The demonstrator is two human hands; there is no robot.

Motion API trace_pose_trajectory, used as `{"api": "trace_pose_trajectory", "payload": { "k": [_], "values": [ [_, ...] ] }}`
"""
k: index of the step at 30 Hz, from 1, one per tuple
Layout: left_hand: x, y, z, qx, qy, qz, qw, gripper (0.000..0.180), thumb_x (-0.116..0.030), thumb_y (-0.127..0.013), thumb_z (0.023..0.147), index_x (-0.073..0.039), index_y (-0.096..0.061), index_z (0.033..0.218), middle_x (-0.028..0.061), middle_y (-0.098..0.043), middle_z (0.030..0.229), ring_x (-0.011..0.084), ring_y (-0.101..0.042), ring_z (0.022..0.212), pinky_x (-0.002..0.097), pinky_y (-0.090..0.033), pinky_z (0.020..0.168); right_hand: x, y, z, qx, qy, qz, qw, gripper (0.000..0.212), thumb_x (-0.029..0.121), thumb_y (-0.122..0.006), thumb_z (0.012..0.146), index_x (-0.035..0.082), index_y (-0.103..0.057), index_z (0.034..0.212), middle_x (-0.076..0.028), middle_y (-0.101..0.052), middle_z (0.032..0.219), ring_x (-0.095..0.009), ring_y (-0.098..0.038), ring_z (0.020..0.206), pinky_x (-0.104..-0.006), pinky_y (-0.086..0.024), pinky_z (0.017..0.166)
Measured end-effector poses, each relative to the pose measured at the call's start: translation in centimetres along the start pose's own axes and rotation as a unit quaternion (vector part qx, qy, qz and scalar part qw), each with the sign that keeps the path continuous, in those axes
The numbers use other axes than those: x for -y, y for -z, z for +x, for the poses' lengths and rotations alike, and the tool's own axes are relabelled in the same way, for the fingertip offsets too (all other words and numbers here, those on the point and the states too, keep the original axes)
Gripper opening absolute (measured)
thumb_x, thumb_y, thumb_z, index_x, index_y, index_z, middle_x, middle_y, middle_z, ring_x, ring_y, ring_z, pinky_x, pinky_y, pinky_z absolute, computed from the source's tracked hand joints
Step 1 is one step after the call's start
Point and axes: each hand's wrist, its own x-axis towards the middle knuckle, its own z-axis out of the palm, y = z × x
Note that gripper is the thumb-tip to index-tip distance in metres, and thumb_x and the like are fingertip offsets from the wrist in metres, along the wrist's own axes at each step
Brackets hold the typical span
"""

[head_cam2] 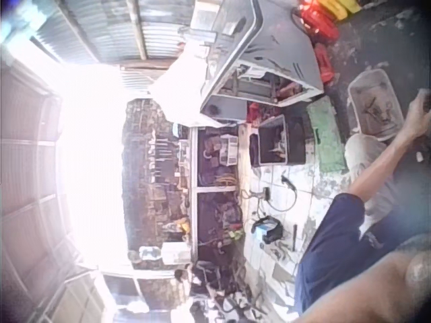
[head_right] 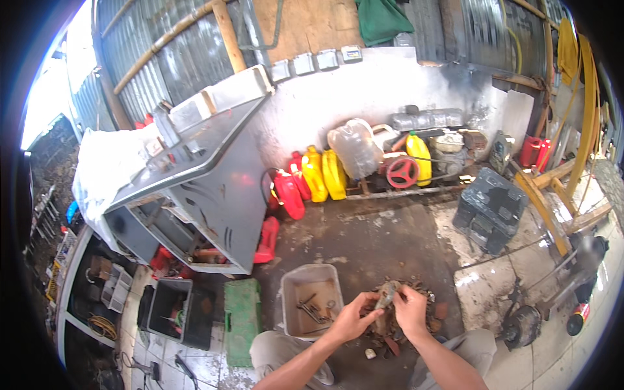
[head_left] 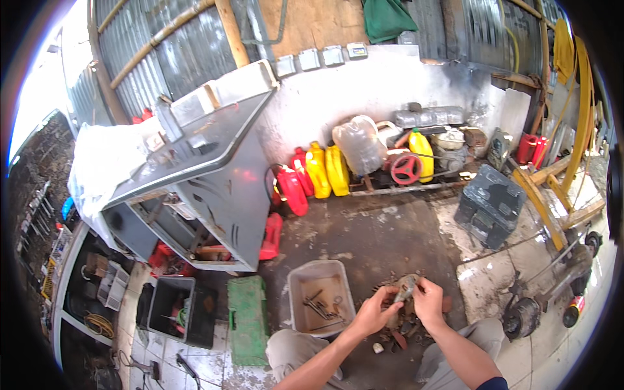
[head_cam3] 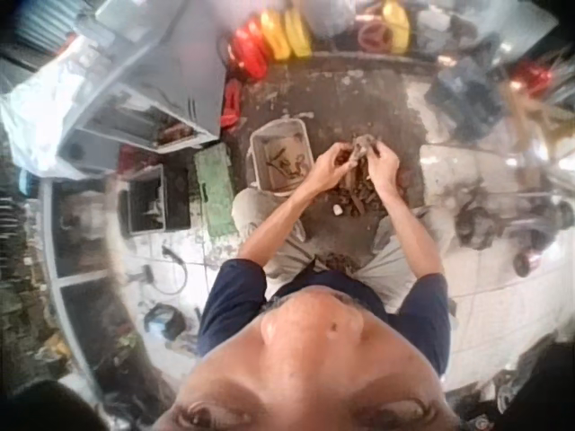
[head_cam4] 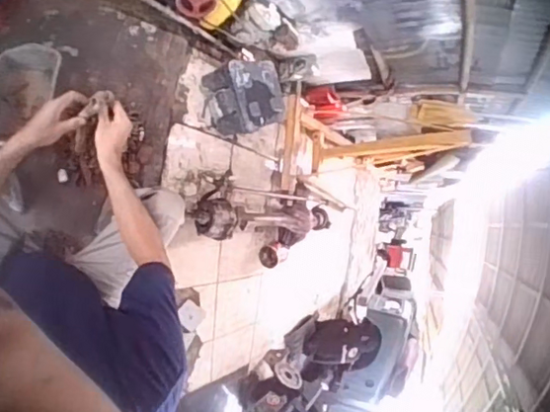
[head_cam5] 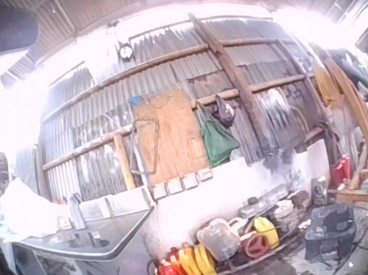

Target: The person sits on the floor and cleans a pile of rusty screws and bolts using a rag. They pick up individual pieces, wipe them, and place them back into the pile or a nearby container.

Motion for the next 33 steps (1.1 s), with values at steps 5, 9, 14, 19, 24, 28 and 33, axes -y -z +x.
{"api": "trace_pose_trajectory", "payload": {
  "k": [5, 9, 14, 19, 24, 28, 33],
  "values": [
    [0.3, -0.3, 0.2, 0.066, 0.070, -0.183, 0.978, 0.040, -0.008, -0.060, 0.094, 0.003, -0.046, 0.129, 0.0063, -0.057, 0.119, 0.0118, -0.055, 0.110, 0.0280, -0.047, 0.094, 2.5, 1.5, 0.0, 0.010, 0.109, -0.079, 0.991, 0.004, 0.000, -0.063, 0.081, -0.004, -0.062, 0.081, -0.013, -0.060, 0.064, -0.013, -0.058, 0.059, -0.0290, -0.045, 0.055],
    [-1.5, -0.3, 0.9, 0.080, 0.110, -0.245, 0.960, 0.038, -0.008, -0.057, 0.095, 0.003, -0.046, 0.130, 0.0049, -0.057, 0.121, 0.0119, -0.054, 0.112, 0.0279, -0.043, 0.097, 3.9, 2.8, 1.0, -0.025, 0.093, -0.031, 0.995, 0.006, 0.001, -0.063, 0.084, -0.005, -0.065, 0.086, -0.010, -0.063, 0.066, -0.010, -0.056, 0.059, -0.0282, -0.045, 0.056],
    [-0.2, 0.3, 0.8, 0.008, 0.038, -0.269, 0.962, 0.032, -0.008, -0.057, 0.095, 0.002, -0.048, 0.124, 0.0046, -0.059, 0.115, 0.0110, -0.056, 0.106, 0.0269, -0.044, 0.094, 5.1, 3.3, 0.9, -0.004, 0.008, 0.062, 0.998, 0.011, 0.004, -0.062, 0.087, -0.004, -0.060, 0.080, -0.001, -0.059, 0.070, -0.005, -0.049, 0.068, -0.0247, -0.043, 0.061],
    [4.2, 0.8, 2.0, -0.018, 0.043, -0.003, 0.999, 0.038, -0.021, -0.063, 0.090, 0.004, -0.053, 0.118, 0.0138, -0.063, 0.105, 0.0205, -0.061, 0.098, 0.0319, -0.048, 0.083, 4.4, 3.4, 1.3, -0.002, 0.014, 0.084, 0.996, 0.010, 0.006, -0.060, 0.090, -0.003, -0.060, 0.085, 0.000, -0.059, 0.076, -0.005, -0.048, 0.073, -0.0240, -0.042, 0.065],
    [13.4, 0.9, 0.6, -0.066, 0.221, 0.149, 0.962, 0.041, -0.027, -0.068, 0.086, 0.005, -0.060, 0.110, 0.0182, -0.068, 0.090, 0.0213, -0.066, 0.089, 0.0339, -0.051, 0.075, 4.3, 3.3, 0.9, 0.044, 0.080, -0.049, 0.995, 0.007, 0.003, -0.062, 0.086, -0.004, -0.061, 0.088, -0.007, -0.060, 0.071, -0.009, -0.050, 0.064, -0.0258, -0.043, 0.061],
    [20.3, 0.7, -0.4, -0.144, 0.316, 0.264, 0.900, 0.046, -0.036, -0.071, 0.078, 0.004, -0.066, 0.101, 0.0273, -0.065, 0.099, 0.0402, -0.064, 0.095, 0.0467, -0.051, 0.083, 4.7, 4.8, 1.9, 0.029, 0.115, -0.130, 0.984, 0.013, 0.007, -0.065, 0.085, -0.004, -0.058, 0.085, -0.016, -0.055, 0.067, -0.016, -0.044, 0.058, -0.0314, -0.041, 0.056],
    [27.1, 2.7, -2.2, -0.194, 0.241, 0.306, 0.900, 0.023, -0.017, -0.072, 0.072, 0.002, -0.066, 0.085, 0.0230, -0.067, 0.089, 0.0401, -0.065, 0.087, 0.0469, -0.053, 0.075, 3.6, 5.6, 3.8, 0.000, 0.071, -0.148, 0.986, 0.024, 0.012, -0.065, 0.089, -0.003, -0.049, 0.080, -0.006, -0.041, 0.063, -0.006, -0.035, 0.065, -0.0257, -0.036, 0.056]
  ]
}}
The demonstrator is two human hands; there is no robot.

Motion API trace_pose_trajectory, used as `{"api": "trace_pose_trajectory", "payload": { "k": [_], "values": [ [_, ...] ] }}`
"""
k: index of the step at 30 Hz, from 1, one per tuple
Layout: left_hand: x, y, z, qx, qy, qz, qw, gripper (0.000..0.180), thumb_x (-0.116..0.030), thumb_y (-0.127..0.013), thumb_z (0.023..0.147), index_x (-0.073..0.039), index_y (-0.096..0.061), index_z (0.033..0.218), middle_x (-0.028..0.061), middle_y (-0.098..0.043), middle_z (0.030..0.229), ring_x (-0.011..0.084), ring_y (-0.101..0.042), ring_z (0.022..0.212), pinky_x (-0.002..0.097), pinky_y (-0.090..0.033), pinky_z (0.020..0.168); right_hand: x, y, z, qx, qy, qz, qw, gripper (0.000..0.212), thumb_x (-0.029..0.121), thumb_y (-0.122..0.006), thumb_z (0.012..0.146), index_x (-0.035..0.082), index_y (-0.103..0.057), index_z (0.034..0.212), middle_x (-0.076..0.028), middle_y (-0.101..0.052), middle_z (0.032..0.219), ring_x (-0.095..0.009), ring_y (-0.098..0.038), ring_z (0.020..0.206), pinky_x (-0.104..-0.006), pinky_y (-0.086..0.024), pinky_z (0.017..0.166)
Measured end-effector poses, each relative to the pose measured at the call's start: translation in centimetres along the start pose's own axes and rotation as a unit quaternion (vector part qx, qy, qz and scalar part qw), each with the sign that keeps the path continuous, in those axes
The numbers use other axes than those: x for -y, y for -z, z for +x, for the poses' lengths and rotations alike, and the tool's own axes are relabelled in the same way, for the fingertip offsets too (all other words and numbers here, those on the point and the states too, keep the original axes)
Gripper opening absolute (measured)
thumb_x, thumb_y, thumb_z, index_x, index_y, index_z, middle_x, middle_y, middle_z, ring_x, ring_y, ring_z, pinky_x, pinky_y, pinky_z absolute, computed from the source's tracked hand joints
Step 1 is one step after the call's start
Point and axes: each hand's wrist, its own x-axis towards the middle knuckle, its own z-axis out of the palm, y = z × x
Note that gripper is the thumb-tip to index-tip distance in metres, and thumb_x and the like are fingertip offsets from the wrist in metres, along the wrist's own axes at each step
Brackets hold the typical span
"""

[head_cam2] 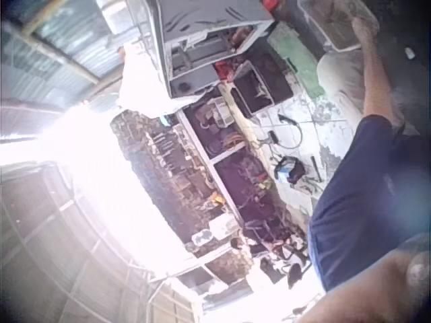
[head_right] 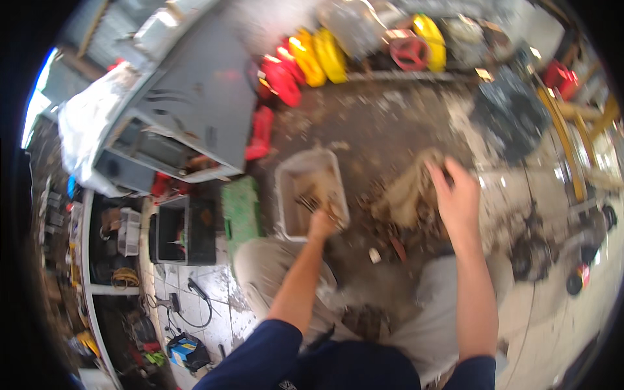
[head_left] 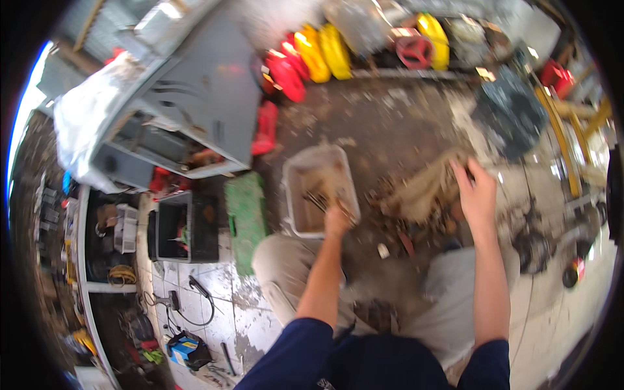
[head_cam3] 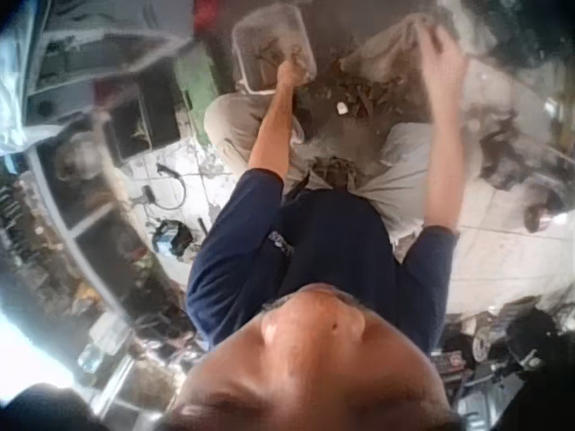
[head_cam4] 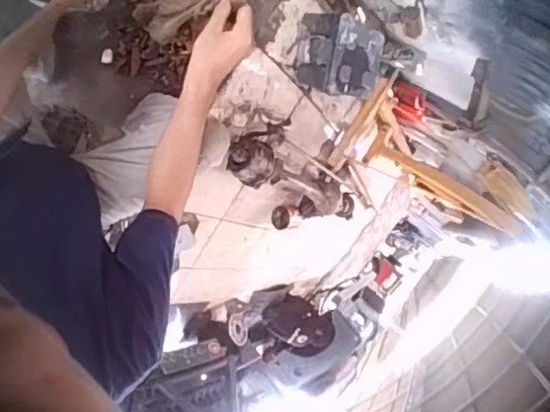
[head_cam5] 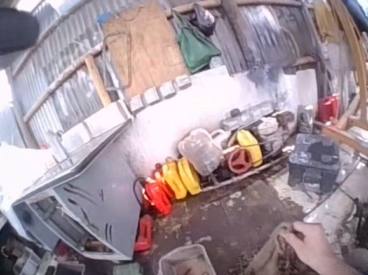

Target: The person sits on the floor and cleans a pile of rusty screws and bolts using a rag. They pick up individual pieces, wipe them, and place them back into the pile or a nearby container.

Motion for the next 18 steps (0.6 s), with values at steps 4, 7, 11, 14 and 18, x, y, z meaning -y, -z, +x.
{"api": "trace_pose_trajectory", "payload": {
  "k": [4, 7, 11, 14, 18],
  "values": [
    [-0.7, 0.9, 1.6, 0.013, 0.005, 0.130, 0.991, 0.021, -0.013, -0.064, 0.078, -0.010, -0.067, 0.099, 0.0204, -0.062, 0.101, 0.0380, -0.064, 0.090, 0.0454, -0.052, 0.082, -0.9, 1.6, 1.2, -0.046, -0.068, 0.056, 0.995, 0.018, 0.013, -0.066, 0.089, -0.003, -0.060, 0.083, 0.001, -0.051, 0.062, -0.003, -0.038, 0.059, -0.0238, -0.033, 0.052],
    [-0.1, 2.9, 2.8, 0.032, 0.015, 0.200, 0.979, 0.017, -0.006, -0.057, 0.085, -0.002, -0.059, 0.101, 0.0191, -0.056, 0.112, 0.0381, -0.064, 0.095, 0.0452, -0.053, 0.081, -1.1, 2.3, 1.5, -0.016, -0.130, 0.030, 0.991, 0.014, 0.013, -0.065, 0.089, -0.001, -0.066, 0.093, 0.004, -0.054, 0.067, -0.001, -0.039, 0.060, -0.0215, -0.033, 0.052],
    [1.0, 2.7, 3.7, -0.029, 0.023, 0.209, 0.977, 0.018, -0.008, -0.056, 0.085, -0.004, -0.059, 0.102, 0.0164, -0.057, 0.111, 0.0361, -0.062, 0.098, 0.0468, -0.052, 0.081, -1.5, 2.8, 1.9, -0.061, -0.089, 0.002, 0.994, 0.019, 0.018, -0.065, 0.091, -0.001, -0.065, 0.087, 0.006, -0.048, 0.064, -0.001, -0.039, 0.061, -0.0187, -0.032, 0.054],
    [-0.2, 1.8, 3.3, -0.065, -0.030, 0.227, 0.971, 0.018, -0.011, -0.059, 0.084, -0.007, -0.061, 0.101, 0.0127, -0.058, 0.105, 0.0328, -0.060, 0.099, 0.0466, -0.049, 0.081, -3.8, 4.3, 3.2, -0.142, -0.097, 0.059, 0.983, 0.022, 0.020, -0.062, 0.093, 0.000, -0.065, 0.084, 0.005, -0.050, 0.068, -0.001, -0.043, 0.064, -0.0197, -0.040, 0.059],
    [-4.9, -1.1, 2.4, -0.062, -0.269, 0.163, 0.947, 0.017, -0.011, -0.062, 0.082, -0.011, -0.062, 0.099, 0.0084, -0.060, 0.097, 0.0291, -0.058, 0.094, 0.0430, -0.044, 0.079, -3.3, 5.5, 4.6, -0.296, -0.074, 0.278, 0.911, 0.021, 0.020, -0.058, 0.096, 0.002, -0.065, 0.088, 0.002, -0.053, 0.077, -0.004, -0.049, 0.070, -0.0286, -0.053, 0.074]
  ]
}}
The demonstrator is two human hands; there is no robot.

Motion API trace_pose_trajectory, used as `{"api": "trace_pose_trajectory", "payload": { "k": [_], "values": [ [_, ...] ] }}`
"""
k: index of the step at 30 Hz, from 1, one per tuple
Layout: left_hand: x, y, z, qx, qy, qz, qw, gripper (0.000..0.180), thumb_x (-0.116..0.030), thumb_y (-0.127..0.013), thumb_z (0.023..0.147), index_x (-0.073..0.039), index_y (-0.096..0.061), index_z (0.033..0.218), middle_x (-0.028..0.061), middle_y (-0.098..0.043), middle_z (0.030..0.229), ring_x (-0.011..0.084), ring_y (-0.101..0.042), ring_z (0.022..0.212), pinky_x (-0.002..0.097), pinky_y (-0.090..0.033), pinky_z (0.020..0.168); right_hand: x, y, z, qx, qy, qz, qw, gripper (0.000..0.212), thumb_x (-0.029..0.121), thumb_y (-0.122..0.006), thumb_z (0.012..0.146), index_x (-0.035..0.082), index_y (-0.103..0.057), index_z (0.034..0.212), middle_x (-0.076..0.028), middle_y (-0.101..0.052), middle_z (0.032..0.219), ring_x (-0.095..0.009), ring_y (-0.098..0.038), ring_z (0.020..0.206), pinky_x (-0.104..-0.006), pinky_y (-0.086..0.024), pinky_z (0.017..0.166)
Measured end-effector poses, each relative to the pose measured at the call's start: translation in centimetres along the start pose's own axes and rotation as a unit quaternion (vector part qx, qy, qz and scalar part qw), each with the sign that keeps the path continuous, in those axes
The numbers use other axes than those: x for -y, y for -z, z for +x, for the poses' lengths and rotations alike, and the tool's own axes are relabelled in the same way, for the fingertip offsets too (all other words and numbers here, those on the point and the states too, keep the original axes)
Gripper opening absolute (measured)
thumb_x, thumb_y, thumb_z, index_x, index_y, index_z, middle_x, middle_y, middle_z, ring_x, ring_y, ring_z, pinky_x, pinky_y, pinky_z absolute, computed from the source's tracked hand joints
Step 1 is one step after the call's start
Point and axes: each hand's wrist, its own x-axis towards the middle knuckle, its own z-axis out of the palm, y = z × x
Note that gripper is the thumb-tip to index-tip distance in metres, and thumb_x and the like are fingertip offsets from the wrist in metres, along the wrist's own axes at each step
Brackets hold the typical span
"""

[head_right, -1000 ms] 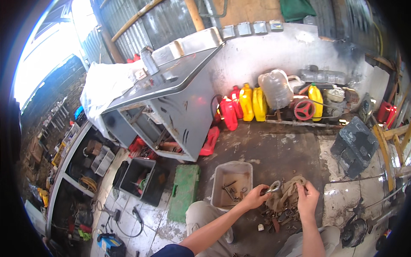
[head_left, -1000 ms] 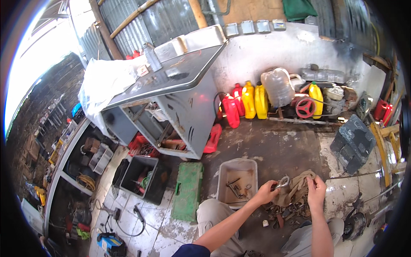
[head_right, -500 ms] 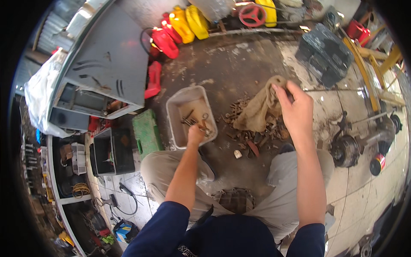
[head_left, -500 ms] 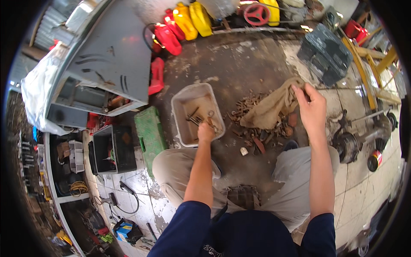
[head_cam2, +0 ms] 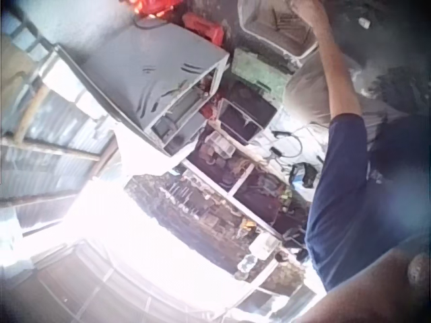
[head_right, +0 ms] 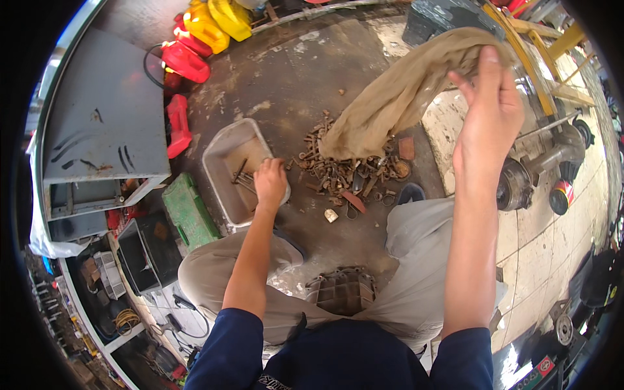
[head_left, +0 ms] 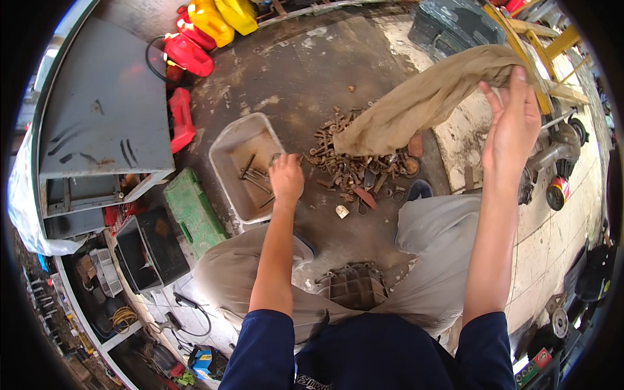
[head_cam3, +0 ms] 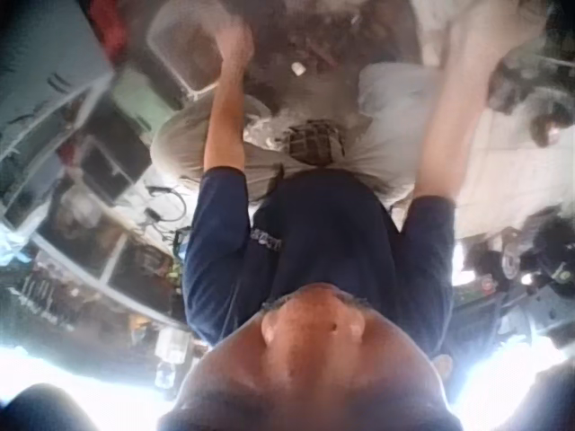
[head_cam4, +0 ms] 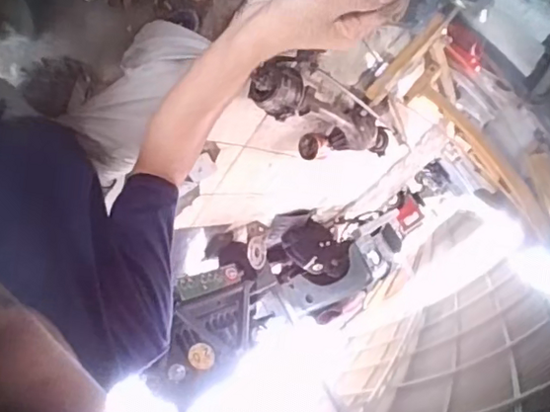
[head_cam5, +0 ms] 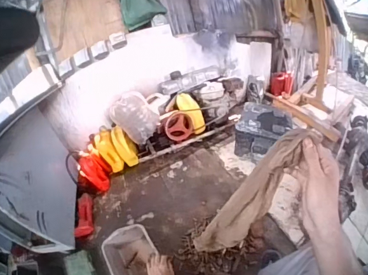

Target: The person sits on the floor and cleans a pile of rusty screws and bolts using a rag. They pick up individual pieces, wipe them, and place them back into the pile or a nearby container.

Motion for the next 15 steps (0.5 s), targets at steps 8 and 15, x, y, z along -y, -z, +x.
{"api": "trace_pose_trajectory", "payload": {
  "k": [8, 15],
  "values": [
    [-7.8, -6.4, -2.2, 0.238, -0.092, -0.035, 0.966, 0.022, -0.018, -0.062, 0.084, -0.010, -0.060, 0.104, 0.0074, -0.057, 0.106, 0.0276, -0.056, 0.104, 0.0439, -0.044, 0.086, -0.2, 0.4, 0.5, -0.023, -0.002, 0.040, 0.999, 0.027, 0.020, -0.052, 0.098, -0.005, -0.057, 0.109, -0.009, -0.052, 0.112, -0.016, -0.052, 0.102, -0.0433, -0.054, 0.093],
    [-9.6, -10.1, -1.0, 0.197, -0.047, -0.038, 0.979, 0.032, -0.015, -0.064, 0.083, -0.013, -0.061, 0.114, 0.0065, -0.057, 0.113, 0.0292, -0.055, 0.105, 0.0454, -0.044, 0.085, -0.9, -0.1, 0.6, 0.006, -0.097, 0.132, 0.987, 0.020, 0.019, -0.054, 0.098, 0.002, -0.060, 0.105, 0.003, -0.047, 0.079, -0.007, -0.047, 0.070, -0.0430, -0.053, 0.090]
  ]
}}
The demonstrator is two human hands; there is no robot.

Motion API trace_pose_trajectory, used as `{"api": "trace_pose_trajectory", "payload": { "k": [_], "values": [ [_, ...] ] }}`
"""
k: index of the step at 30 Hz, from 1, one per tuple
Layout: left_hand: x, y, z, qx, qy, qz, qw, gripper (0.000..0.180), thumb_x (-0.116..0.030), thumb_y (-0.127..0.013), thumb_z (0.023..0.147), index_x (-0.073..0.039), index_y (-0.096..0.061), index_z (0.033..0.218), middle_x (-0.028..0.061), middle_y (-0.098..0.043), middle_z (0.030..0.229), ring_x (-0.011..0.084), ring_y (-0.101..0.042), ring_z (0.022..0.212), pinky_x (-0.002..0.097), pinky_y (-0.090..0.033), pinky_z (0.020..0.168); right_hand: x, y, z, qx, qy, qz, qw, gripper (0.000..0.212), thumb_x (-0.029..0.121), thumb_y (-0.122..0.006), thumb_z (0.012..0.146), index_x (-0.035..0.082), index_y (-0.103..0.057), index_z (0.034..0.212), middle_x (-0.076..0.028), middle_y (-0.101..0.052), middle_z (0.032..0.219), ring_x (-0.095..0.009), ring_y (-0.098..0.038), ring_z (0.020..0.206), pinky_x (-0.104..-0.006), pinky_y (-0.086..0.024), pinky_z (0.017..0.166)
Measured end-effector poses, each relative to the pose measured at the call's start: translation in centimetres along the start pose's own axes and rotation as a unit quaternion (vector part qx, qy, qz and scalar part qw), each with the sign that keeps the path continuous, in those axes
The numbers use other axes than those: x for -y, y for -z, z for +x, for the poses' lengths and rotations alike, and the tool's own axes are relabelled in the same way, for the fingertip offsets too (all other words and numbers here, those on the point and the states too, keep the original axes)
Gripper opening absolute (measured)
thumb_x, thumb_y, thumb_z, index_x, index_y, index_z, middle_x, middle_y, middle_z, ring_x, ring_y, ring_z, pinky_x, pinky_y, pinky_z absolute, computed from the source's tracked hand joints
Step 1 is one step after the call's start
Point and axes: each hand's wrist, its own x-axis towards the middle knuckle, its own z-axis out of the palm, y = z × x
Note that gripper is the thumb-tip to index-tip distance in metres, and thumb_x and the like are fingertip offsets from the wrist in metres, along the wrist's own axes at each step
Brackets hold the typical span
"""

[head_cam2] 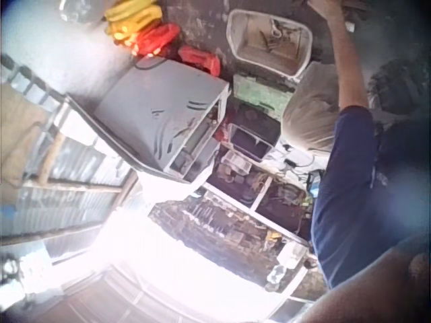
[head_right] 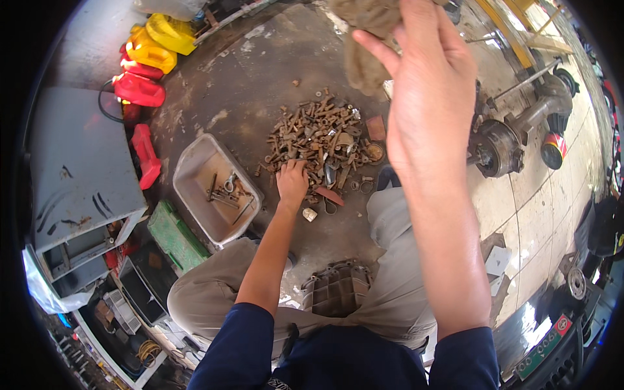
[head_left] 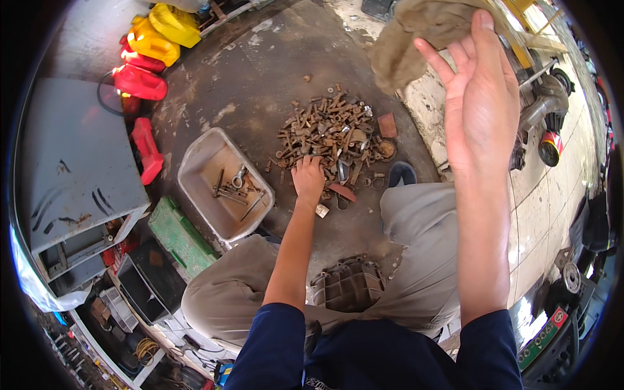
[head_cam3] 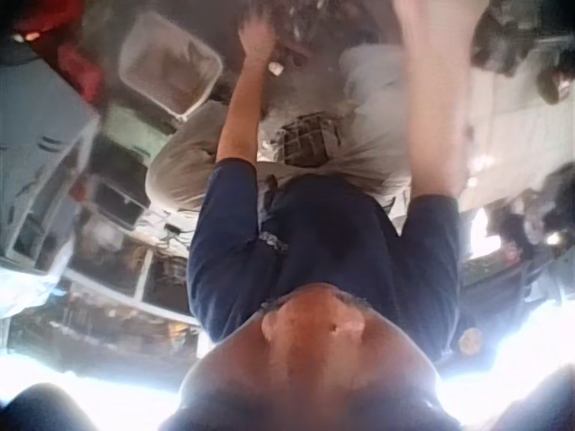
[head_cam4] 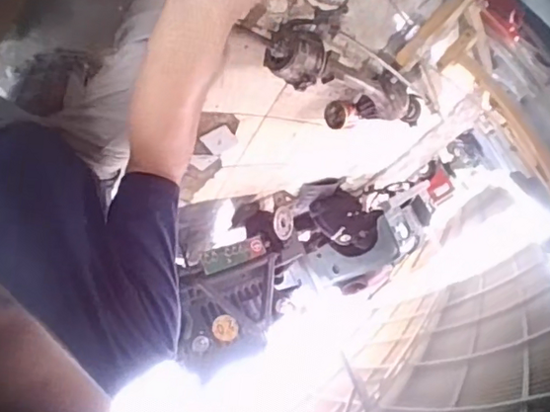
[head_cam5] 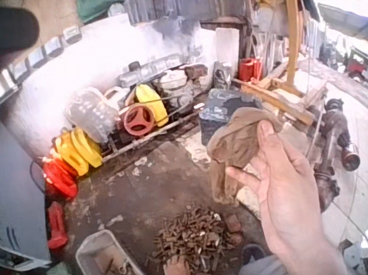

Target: The person sits on the floor and cleans a pile of rusty screws and bolts using a rag. They pick up individual pieces, wipe them, and place them back into the pile or a nearby container.

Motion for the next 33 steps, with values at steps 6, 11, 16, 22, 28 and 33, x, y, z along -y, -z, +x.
{"api": "trace_pose_trajectory", "payload": {
  "k": [6, 11, 16, 22, 28, 33],
  "values": [
    [-1.0, -0.4, 2.4, 0.008, 0.035, 0.011, 0.999, 0.037, -0.015, -0.065, 0.084, -0.013, -0.058, 0.120, 0.0072, -0.057, 0.119, 0.0277, -0.054, 0.110, 0.0457, -0.043, 0.089, 1.7, -4.3, -0.9, -0.105, -0.068, -0.035, 0.992, 0.023, 0.026, -0.051, 0.099, 0.006, -0.061, 0.103, 0.001, -0.062, 0.087, -0.009, -0.057, 0.076, -0.0293, -0.050, 0.077],
    [-1.0, -0.6, 3.6, 0.086, 0.047, 0.045, 0.994, 0.035, -0.016, -0.067, 0.082, -0.012, -0.058, 0.116, 0.0080, -0.059, 0.116, 0.0299, -0.055, 0.109, 0.0495, -0.042, 0.091, 1.2, -2.8, -0.9, -0.050, -0.065, -0.048, 0.996, 0.024, 0.026, -0.051, 0.099, 0.005, -0.061, 0.104, 0.001, -0.061, 0.087, -0.009, -0.057, 0.077, -0.0304, -0.050, 0.078],
    [-0.3, -1.6, 2.5, 0.043, 0.034, 0.032, 0.998, 0.032, -0.013, -0.066, 0.082, -0.010, -0.056, 0.113, 0.0126, -0.061, 0.109, 0.0310, -0.055, 0.108, 0.0467, -0.046, 0.088, 0.9, -2.4, -1.3, -0.028, -0.066, -0.057, 0.996, 0.025, 0.027, -0.051, 0.099, 0.004, -0.060, 0.104, 0.001, -0.060, 0.087, -0.009, -0.057, 0.079, -0.0315, -0.051, 0.080],
    [1.7, -2.0, 1.3, 0.036, 0.043, -0.041, 0.998, 0.031, -0.010, -0.062, 0.083, -0.006, -0.055, 0.113, 0.0144, -0.060, 0.108, 0.0337, -0.060, 0.099, 0.0437, -0.052, 0.080, 0.7, -2.5, -1.4, -0.010, -0.066, -0.062, 0.996, 0.027, 0.028, -0.051, 0.099, 0.003, -0.060, 0.105, 0.001, -0.059, 0.086, -0.009, -0.057, 0.080, -0.0329, -0.051, 0.081],
    [1.1, -0.8, 1.9, 0.057, 0.097, -0.037, 0.993, 0.028, -0.013, -0.060, 0.087, -0.011, -0.058, 0.115, 0.0140, -0.060, 0.108, 0.0336, -0.062, 0.097, 0.0453, -0.053, 0.077, 0.3, -2.4, -1.4, 0.001, -0.064, -0.068, 0.996, 0.028, 0.028, -0.051, 0.099, 0.002, -0.060, 0.106, 0.001, -0.058, 0.086, -0.010, -0.057, 0.082, -0.0342, -0.052, 0.083],
    [2.0, -0.9, 2.3, 0.066, 0.103, 0.051, 0.991, 0.019, -0.017, -0.062, 0.087, -0.013, -0.065, 0.105, 0.0104, -0.058, 0.109, 0.0314, -0.062, 0.096, 0.0433, -0.054, 0.077, 0.3, -2.7, -1.6, 0.014, -0.063, -0.069, 0.996, 0.030, 0.029, -0.051, 0.099, 0.001, -0.060, 0.107, 0.001, -0.056, 0.086, -0.010, -0.058, 0.083, -0.0354, -0.052, 0.084]
  ]
}}
